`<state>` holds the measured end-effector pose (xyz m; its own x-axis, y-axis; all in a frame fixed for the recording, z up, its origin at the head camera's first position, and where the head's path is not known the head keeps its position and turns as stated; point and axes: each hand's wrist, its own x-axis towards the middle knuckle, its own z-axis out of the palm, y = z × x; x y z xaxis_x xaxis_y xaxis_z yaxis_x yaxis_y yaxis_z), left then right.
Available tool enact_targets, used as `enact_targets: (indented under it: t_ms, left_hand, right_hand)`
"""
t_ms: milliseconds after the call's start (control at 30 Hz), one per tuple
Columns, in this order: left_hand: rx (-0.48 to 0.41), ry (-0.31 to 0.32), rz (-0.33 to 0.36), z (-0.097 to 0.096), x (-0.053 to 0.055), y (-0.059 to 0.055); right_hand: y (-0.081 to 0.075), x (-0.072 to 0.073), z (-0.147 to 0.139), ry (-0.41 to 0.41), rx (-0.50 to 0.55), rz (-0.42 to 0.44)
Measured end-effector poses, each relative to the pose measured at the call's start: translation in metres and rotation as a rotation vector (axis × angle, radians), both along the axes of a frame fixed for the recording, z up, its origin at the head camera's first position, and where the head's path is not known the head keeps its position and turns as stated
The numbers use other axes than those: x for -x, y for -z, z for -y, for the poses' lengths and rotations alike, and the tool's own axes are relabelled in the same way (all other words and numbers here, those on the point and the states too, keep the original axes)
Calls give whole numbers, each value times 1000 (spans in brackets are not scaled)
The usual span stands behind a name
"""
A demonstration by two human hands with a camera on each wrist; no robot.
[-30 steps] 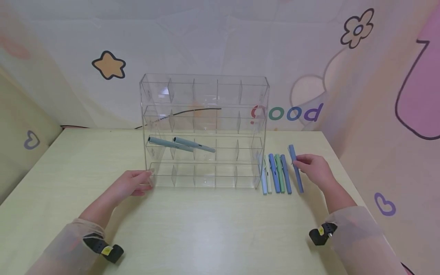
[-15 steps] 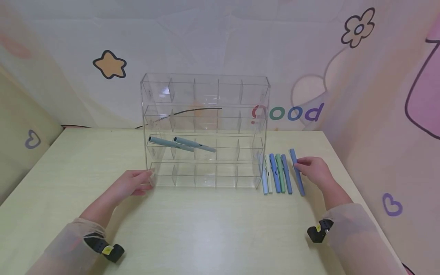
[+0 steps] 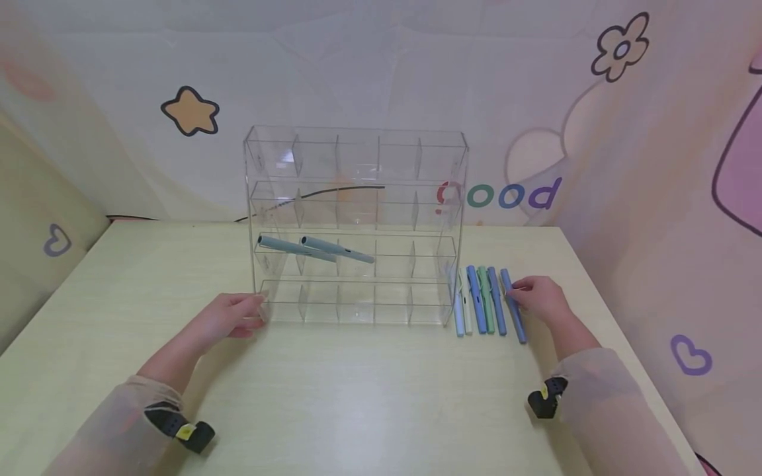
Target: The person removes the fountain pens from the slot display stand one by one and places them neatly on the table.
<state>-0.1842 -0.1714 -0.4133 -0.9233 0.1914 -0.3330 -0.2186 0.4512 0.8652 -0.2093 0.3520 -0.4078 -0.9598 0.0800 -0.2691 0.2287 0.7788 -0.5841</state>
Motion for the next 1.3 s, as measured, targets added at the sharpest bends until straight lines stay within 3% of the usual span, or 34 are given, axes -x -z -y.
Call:
enact_targets:
  t_ms: [333, 1300]
  left_hand:
    - [25, 3, 5, -1, 0, -2]
    - [27, -7, -12, 0, -1, -1]
  right_hand:
    - [2, 2, 5, 13, -53, -9]
    - [6, 9, 7, 22, 3, 40]
